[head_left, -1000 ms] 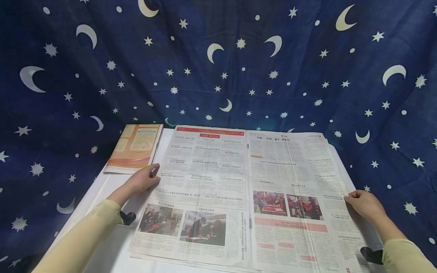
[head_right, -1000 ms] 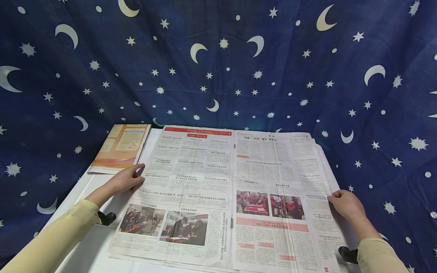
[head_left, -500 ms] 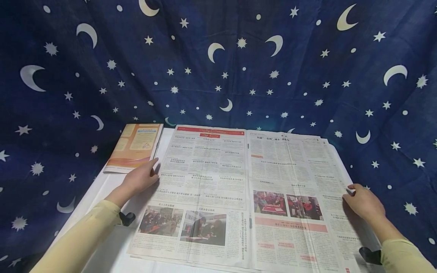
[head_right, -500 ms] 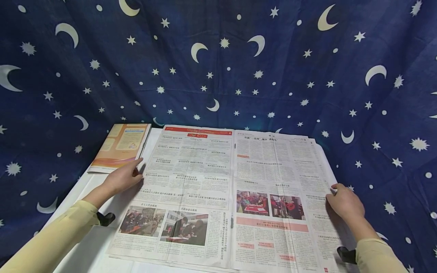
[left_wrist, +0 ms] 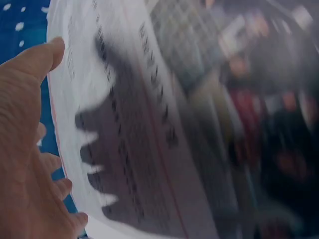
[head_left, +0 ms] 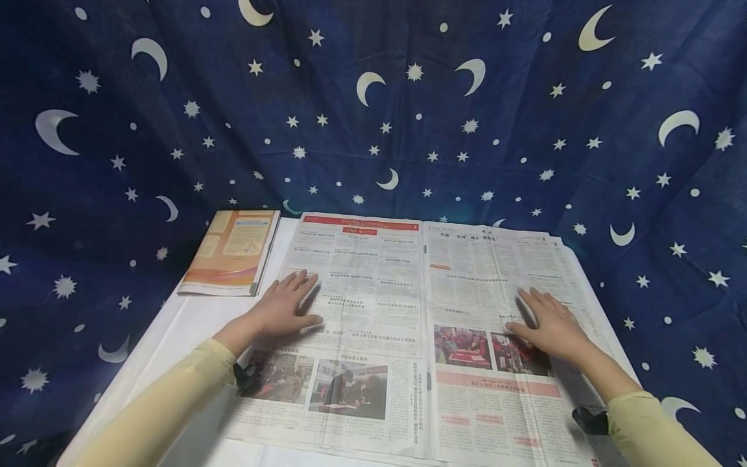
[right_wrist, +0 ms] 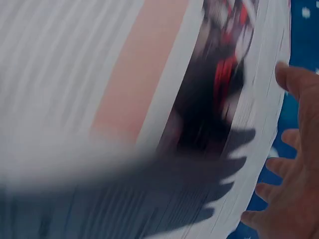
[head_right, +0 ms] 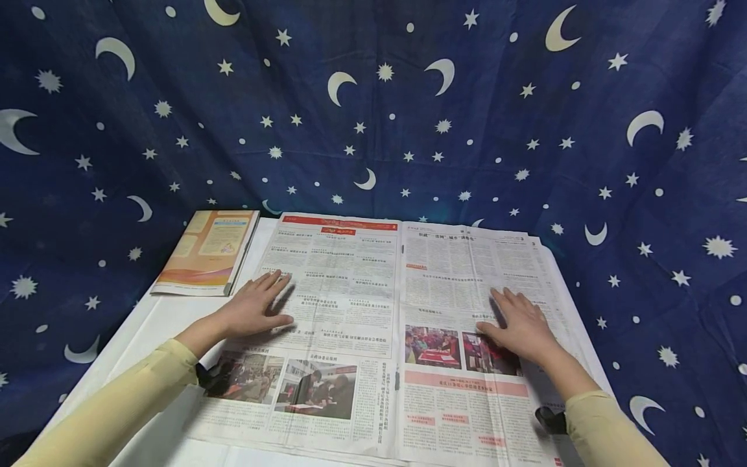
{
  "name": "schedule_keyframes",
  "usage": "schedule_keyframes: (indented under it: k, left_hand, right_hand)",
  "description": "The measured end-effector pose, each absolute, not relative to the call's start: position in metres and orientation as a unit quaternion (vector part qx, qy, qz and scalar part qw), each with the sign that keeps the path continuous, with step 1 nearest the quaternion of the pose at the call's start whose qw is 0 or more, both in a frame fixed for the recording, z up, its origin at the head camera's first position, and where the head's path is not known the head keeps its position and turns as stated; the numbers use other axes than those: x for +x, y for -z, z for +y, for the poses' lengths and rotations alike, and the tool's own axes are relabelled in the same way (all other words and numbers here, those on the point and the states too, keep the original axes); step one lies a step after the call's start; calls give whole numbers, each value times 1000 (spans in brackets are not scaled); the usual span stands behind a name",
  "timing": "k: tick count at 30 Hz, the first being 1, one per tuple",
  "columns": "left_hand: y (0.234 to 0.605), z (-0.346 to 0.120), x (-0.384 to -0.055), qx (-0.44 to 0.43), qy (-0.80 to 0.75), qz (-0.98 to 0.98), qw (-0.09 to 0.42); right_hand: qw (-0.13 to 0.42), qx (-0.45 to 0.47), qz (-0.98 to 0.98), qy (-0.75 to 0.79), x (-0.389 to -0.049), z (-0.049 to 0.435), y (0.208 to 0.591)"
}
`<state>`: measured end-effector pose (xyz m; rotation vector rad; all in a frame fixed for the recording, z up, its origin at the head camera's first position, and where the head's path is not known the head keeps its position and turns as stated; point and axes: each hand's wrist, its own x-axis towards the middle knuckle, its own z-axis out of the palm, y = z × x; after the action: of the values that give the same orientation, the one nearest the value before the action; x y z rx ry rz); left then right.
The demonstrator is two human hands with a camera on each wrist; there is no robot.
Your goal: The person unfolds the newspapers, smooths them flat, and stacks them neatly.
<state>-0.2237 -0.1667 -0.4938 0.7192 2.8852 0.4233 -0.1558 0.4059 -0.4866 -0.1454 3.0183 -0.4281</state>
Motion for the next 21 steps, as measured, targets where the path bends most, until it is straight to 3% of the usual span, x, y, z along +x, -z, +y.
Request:
schedule_keyframes:
  k: [9,21]
  left_hand:
    - [502,-147,-220,217,-108,963,114]
    - [505,-154,-223,213,-89,964,135]
  right_hand:
    - [98,-103,980,142,-167,350,493]
    - [110,-117,979,127,-169,341,503]
